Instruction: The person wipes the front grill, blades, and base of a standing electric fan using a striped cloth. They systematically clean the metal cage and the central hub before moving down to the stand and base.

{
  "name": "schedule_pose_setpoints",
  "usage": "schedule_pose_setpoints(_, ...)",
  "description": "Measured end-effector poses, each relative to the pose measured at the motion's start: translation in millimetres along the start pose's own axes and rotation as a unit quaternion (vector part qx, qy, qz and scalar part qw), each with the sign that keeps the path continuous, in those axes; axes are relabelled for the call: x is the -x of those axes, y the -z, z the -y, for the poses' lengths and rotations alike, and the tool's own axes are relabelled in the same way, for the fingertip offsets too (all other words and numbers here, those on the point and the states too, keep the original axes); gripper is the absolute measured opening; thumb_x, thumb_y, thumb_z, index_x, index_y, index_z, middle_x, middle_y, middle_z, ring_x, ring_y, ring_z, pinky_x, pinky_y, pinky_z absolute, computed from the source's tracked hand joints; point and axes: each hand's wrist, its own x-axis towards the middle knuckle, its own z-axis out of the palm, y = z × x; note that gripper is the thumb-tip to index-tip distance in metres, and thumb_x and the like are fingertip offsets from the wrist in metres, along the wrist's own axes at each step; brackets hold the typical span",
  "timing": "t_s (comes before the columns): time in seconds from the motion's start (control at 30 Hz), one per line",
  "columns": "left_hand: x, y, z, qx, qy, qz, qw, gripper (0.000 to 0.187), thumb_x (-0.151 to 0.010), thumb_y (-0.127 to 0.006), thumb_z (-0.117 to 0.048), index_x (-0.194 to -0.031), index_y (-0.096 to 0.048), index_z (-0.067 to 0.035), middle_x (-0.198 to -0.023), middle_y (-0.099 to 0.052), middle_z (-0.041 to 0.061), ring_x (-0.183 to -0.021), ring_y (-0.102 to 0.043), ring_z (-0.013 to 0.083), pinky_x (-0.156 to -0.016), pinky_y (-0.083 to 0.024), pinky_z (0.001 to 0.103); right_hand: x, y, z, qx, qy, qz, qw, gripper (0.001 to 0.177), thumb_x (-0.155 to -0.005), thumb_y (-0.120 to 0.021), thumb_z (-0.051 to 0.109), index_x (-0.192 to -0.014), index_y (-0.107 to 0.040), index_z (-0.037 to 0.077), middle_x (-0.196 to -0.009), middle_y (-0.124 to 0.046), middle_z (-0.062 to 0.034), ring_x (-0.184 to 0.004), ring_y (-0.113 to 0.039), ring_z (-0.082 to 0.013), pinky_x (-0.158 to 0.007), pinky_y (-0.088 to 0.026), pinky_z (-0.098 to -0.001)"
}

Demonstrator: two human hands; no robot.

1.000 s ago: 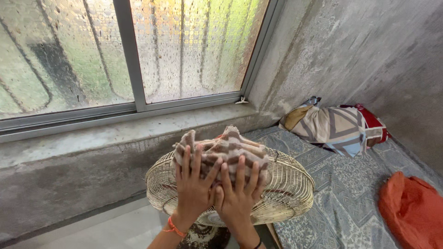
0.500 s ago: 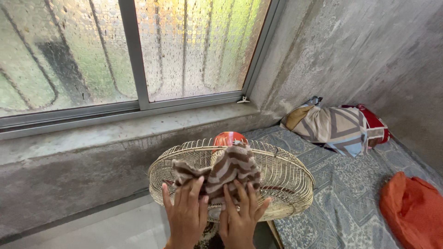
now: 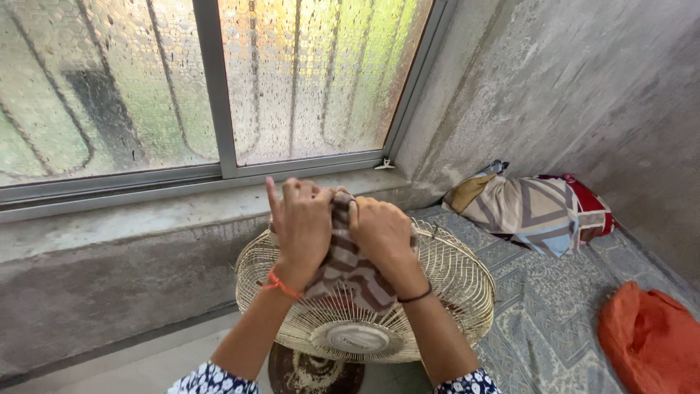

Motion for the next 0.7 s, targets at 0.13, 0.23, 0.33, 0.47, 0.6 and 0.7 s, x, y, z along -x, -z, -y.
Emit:
schedule_pose_setpoints(0.13,-36,-21,-9,-0.101,0.011,0.104,0.989,0.017,-0.089,-0.067,-0.015,-0.105,-0.073,-0.018,-0.118,-0.066,0.006,-0.122,-0.054,0.0252,-0.112,-0.034,0.046,-33,17,8,-0.002,-0.036,0.038,0.999,0.039,-0.104,-0.047,0.037,-0.122,-0.070,0.010,-0.123,-0.068,-0.0165,-0.115,-0.064,-0.0330,-0.104,-0.047,-0.0491)
schedule_pose_setpoints(0.23,-29,-32,-8,0.051,0.040,0.044,0.997,0.024,-0.095,-0.063,-0.015,-0.118,-0.069,-0.012,-0.122,-0.068,0.009,-0.113,-0.061,0.0251,-0.094,-0.051,0.038,-34,8,14,0.013,0.006,-0.111,0.994,0.040,-0.097,-0.052,0.035,-0.121,-0.069,0.008,-0.119,-0.070,-0.0137,-0.112,-0.065,-0.0267,-0.103,-0.045,-0.0475)
schedule_pose_setpoints(0.33,-7,-21,-1,0.279,0.101,0.128,0.946,0.027,-0.108,-0.051,-0.027,-0.128,-0.064,-0.015,-0.124,-0.067,0.007,-0.106,-0.066,0.0241,-0.089,-0.057,0.038,-7,-11,17,0.023,0.087,-0.270,0.959,0.041,-0.103,-0.048,0.033,-0.123,-0.070,0.004,-0.121,-0.070,-0.0149,-0.117,-0.063,-0.0289,-0.107,-0.044,-0.0487)
schedule_pose_setpoints(0.47,69,0,6,0.295,-0.064,-0.046,0.952,0.041,-0.103,-0.049,-0.029,-0.136,-0.061,-0.008,-0.132,-0.067,0.011,-0.133,-0.057,0.0287,-0.120,-0.035,0.052,67,-54,16,0.035,0.132,-0.356,0.924,0.046,-0.106,-0.042,0.034,-0.136,-0.065,0.007,-0.139,-0.062,-0.0126,-0.136,-0.049,-0.0346,-0.119,-0.028,-0.0558)
schedule_pose_setpoints(0.6,145,-46,25,0.157,-0.128,-0.109,0.973,0.049,-0.098,-0.049,-0.031,-0.141,-0.059,-0.009,-0.153,-0.049,0.017,-0.145,-0.036,0.0434,-0.120,-0.021,0.063,110,-143,-12,0.051,0.158,-0.410,0.897,0.052,-0.107,-0.035,0.036,-0.151,-0.053,0.014,-0.163,-0.038,-0.0124,-0.150,-0.025,-0.0475,-0.124,-0.014,-0.0591)
schedule_pose_setpoints(0.7,218,-130,42,0.091,-0.143,-0.059,0.984,0.051,-0.097,-0.049,-0.034,-0.140,-0.056,-0.009,-0.155,-0.042,0.021,-0.143,-0.031,0.0502,-0.116,-0.018,0.068,122,-251,-46,0.056,0.163,-0.378,0.910,0.054,-0.109,-0.032,0.041,-0.153,-0.044,0.013,-0.166,-0.021,-0.0198,-0.153,-0.008,-0.0461,-0.123,-0.001,-0.0626)
